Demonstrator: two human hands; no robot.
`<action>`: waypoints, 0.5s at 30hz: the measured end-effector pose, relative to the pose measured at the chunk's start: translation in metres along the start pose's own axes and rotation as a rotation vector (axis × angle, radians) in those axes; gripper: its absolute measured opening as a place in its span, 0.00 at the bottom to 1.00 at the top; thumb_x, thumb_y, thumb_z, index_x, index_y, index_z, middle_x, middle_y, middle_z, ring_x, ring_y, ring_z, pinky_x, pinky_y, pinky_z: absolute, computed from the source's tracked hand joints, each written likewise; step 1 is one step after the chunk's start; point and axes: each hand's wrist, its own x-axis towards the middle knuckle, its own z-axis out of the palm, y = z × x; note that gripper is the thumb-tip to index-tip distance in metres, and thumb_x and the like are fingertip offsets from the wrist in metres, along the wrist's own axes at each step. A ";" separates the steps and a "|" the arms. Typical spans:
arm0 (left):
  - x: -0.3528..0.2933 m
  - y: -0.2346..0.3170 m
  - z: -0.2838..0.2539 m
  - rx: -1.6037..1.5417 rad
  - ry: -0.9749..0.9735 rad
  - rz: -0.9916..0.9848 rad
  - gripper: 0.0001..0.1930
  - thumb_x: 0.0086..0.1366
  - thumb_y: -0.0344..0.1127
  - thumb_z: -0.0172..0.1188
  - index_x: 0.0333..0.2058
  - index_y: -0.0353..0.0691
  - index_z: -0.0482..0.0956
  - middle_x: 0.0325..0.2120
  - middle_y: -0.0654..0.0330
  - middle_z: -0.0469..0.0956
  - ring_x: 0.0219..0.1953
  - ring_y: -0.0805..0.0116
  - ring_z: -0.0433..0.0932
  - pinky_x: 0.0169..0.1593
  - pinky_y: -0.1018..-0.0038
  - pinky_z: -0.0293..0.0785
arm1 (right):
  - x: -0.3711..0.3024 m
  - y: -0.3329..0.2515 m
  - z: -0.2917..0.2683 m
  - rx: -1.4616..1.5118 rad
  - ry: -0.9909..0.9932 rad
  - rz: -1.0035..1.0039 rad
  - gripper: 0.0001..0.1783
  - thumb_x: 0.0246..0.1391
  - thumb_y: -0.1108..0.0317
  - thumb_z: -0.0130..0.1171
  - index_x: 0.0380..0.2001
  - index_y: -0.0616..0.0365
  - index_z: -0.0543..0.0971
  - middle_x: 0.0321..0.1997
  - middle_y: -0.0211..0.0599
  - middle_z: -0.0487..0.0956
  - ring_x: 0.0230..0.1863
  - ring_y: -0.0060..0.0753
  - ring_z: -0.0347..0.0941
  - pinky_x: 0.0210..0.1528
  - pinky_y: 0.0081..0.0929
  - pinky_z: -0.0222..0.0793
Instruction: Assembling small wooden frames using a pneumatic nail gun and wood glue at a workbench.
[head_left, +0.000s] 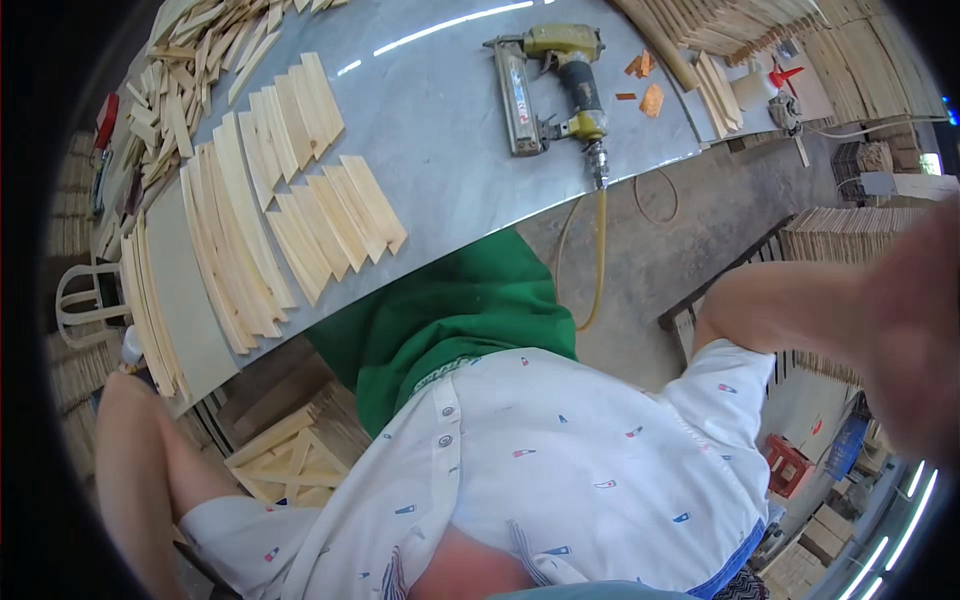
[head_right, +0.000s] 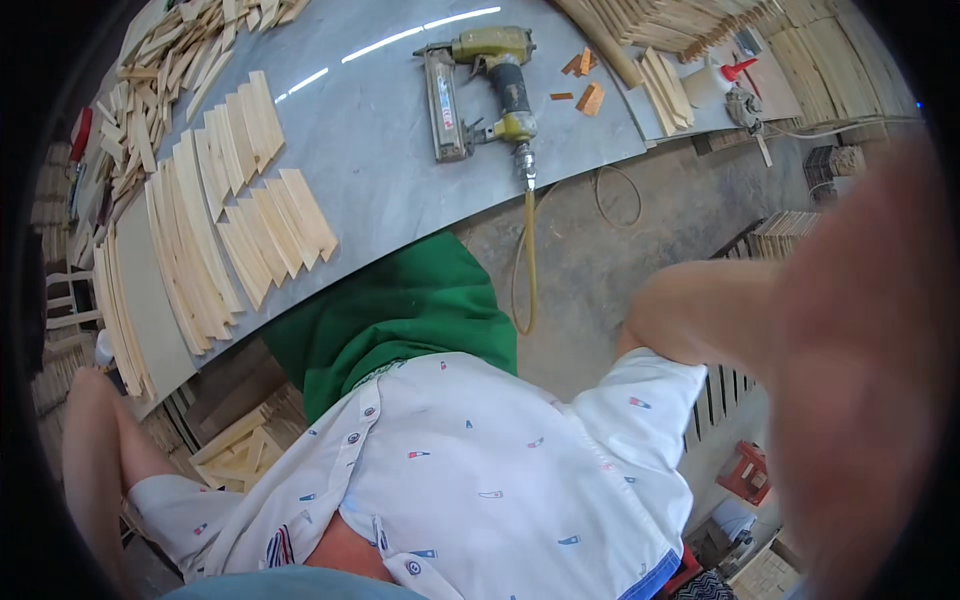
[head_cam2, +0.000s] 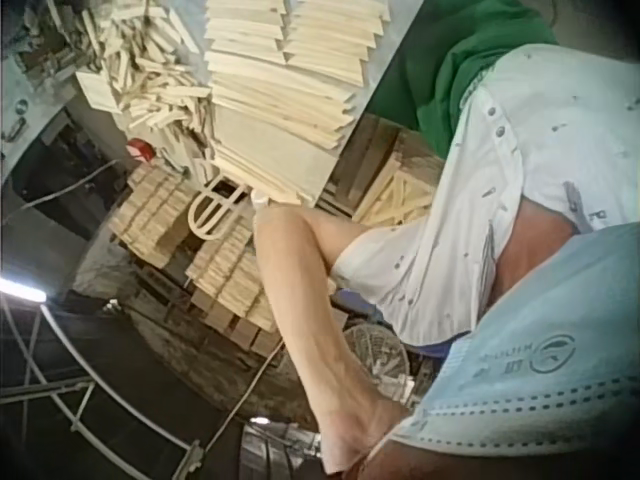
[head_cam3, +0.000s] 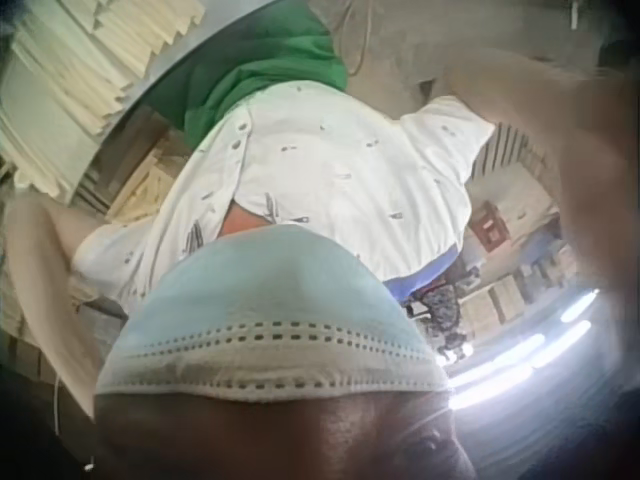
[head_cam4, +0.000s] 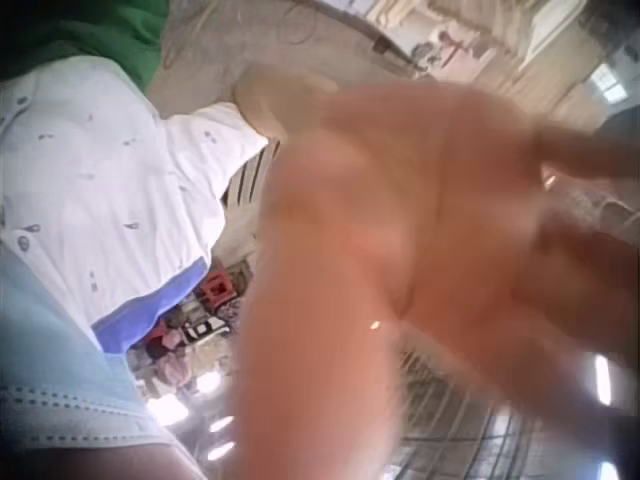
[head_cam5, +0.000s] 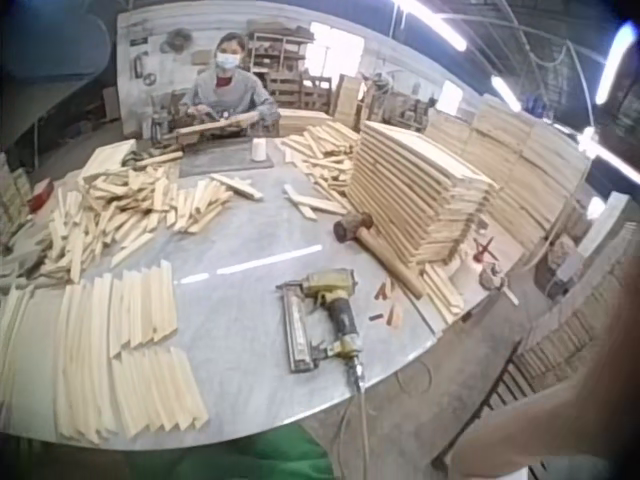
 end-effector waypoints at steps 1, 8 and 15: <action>-0.001 0.004 -0.001 -0.005 0.009 0.005 0.18 0.60 0.27 0.55 0.49 0.28 0.70 0.46 0.53 0.74 0.51 0.66 0.70 0.60 0.72 0.59 | -0.043 -0.029 -0.055 -0.018 0.026 0.012 0.18 0.54 0.62 0.52 0.42 0.67 0.74 0.46 0.48 0.75 0.49 0.36 0.71 0.51 0.35 0.65; -0.035 0.021 -0.037 0.041 0.182 0.048 0.16 0.60 0.27 0.55 0.47 0.30 0.71 0.44 0.56 0.74 0.49 0.68 0.70 0.58 0.73 0.61 | -0.006 -0.005 -0.037 -0.084 0.110 0.026 0.17 0.53 0.63 0.53 0.40 0.66 0.75 0.44 0.46 0.76 0.46 0.35 0.72 0.49 0.32 0.66; -0.018 0.018 -0.064 0.094 0.320 0.394 0.14 0.61 0.28 0.56 0.45 0.31 0.72 0.43 0.58 0.74 0.47 0.70 0.70 0.56 0.75 0.62 | 0.089 0.044 0.121 -0.256 0.311 -0.203 0.15 0.52 0.65 0.55 0.39 0.65 0.76 0.42 0.44 0.76 0.44 0.33 0.72 0.47 0.30 0.67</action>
